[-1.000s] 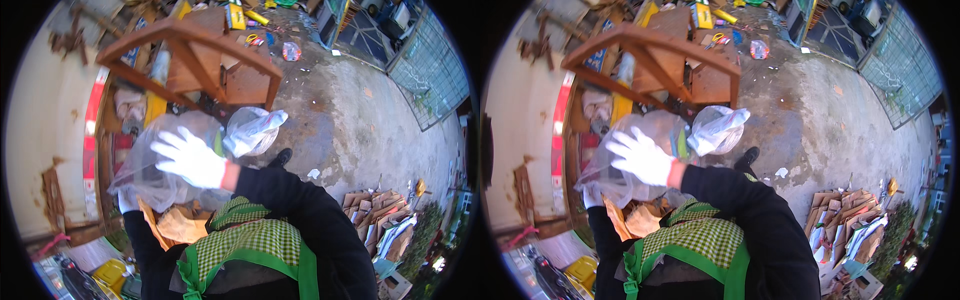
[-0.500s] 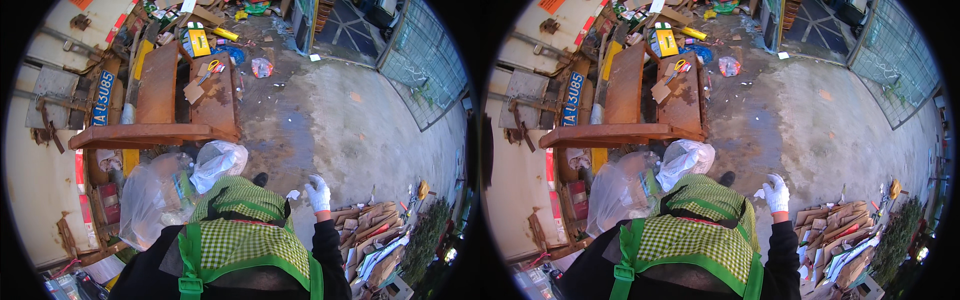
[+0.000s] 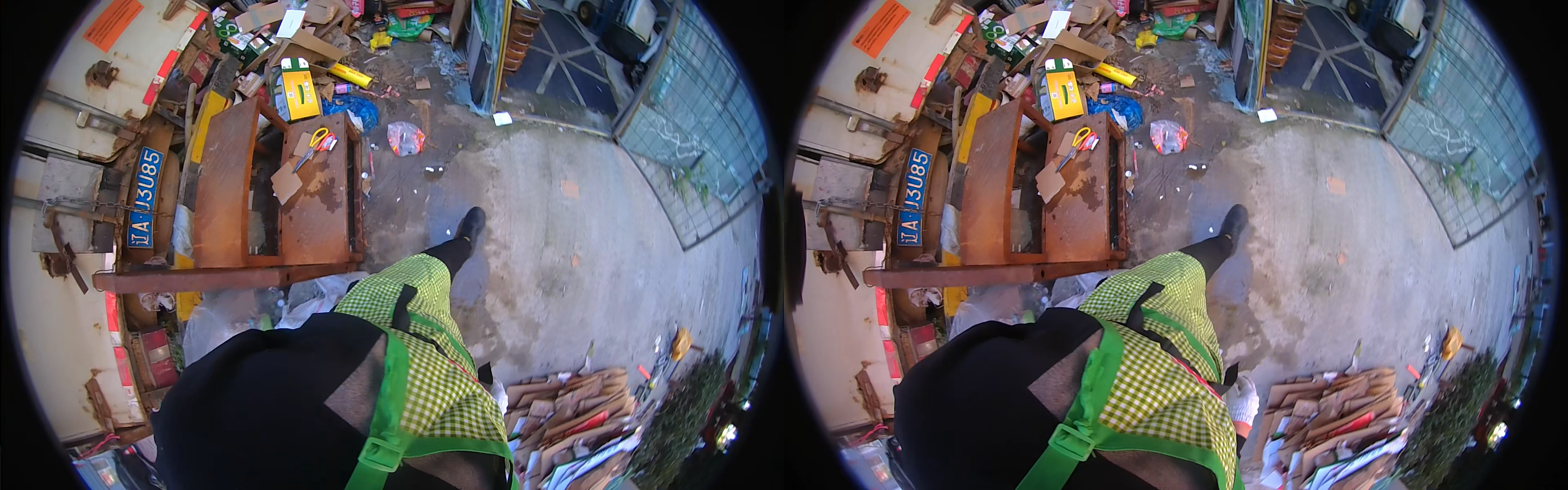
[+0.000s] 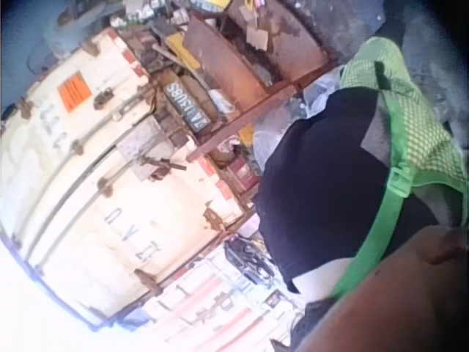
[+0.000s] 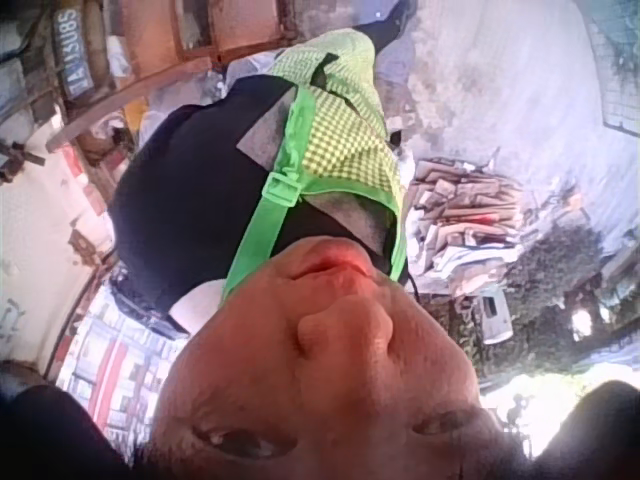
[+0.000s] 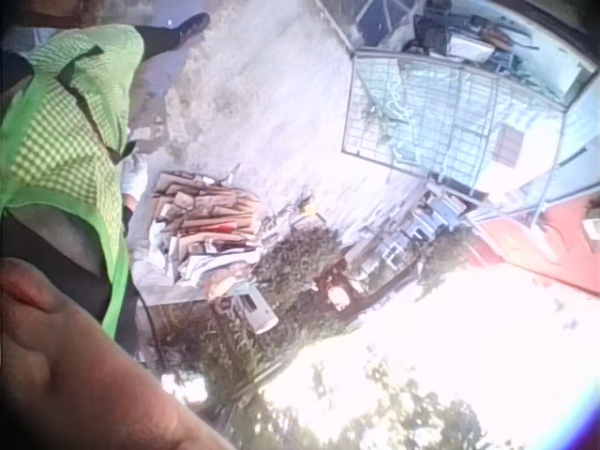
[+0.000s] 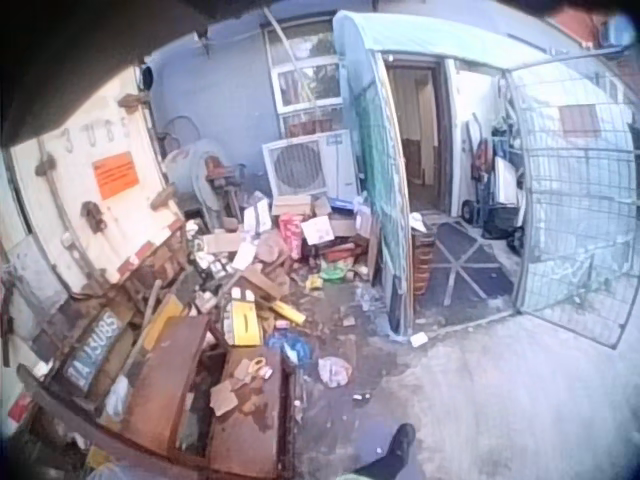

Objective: The person sorts recyclable materials in an outdoor area. They pick up cardboard boxes, flatten them, and place them on a growing stack. They also handle plastic bottles and other packaging, moving them into a clear plastic bag. Another person is visible in the background working with cardboard.

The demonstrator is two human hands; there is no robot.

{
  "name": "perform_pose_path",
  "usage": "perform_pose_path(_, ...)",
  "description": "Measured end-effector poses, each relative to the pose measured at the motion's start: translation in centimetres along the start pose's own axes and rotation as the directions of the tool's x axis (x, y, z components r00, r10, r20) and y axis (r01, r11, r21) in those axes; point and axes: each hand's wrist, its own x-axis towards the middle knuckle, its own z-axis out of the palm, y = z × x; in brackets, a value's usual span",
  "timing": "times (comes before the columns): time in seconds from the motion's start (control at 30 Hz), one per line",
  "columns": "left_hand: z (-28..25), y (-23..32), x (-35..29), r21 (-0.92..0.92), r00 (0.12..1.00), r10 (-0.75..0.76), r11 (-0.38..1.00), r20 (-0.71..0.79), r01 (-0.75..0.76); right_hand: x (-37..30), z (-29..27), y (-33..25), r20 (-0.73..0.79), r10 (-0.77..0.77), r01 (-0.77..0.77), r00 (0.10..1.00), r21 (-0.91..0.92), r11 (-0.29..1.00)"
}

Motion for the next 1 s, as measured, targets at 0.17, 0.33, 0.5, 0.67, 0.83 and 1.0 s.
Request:
perform_pose_path(0.17,6.8,14.2,12.0,0.106,0.992,0.113,0.987,0.059,-0.119,18.0,-9.7,-6.0,0.063,-0.004,0.005,0.998,-0.019,1.0)
perform_pose_path(0.33,7.1,27.9,20.4,0.295,0.952,0.307,0.909,0.009,-0.296,39.6,-23.4,-20.4,0.085,-0.349,0.359,0.933,-0.208,0.91)
perform_pose_path(0.5,3.9,40.7,23.4,0.167,0.947,0.221,0.968,-0.234,-0.185,52.8,-31.3,-30.1,0.084,-0.381,0.372,0.921,0.106,0.922)
perform_pose_path(0.67,1.5,49.6,23.2,-0.305,0.937,-0.184,0.948,-0.296,0.09,62.4,-34.9,-37.3,0.247,-0.47,0.504,0.847,-0.093,0.859)
perform_pose_path(0.83,3.5,52.8,21.3,-0.512,0.954,-0.268,0.843,-0.133,0.165,73.5,-34.5,-48.2,0.403,-0.518,0.552,0.755,0.038,0.833)
perform_pose_path(1.0,8.3,57.9,18.8,-0.699,0.868,-0.494,0.608,0.037,0.376,83.3,-31.6,-65.6,0.564,-0.547,0.649,0.619,0.025,0.76)
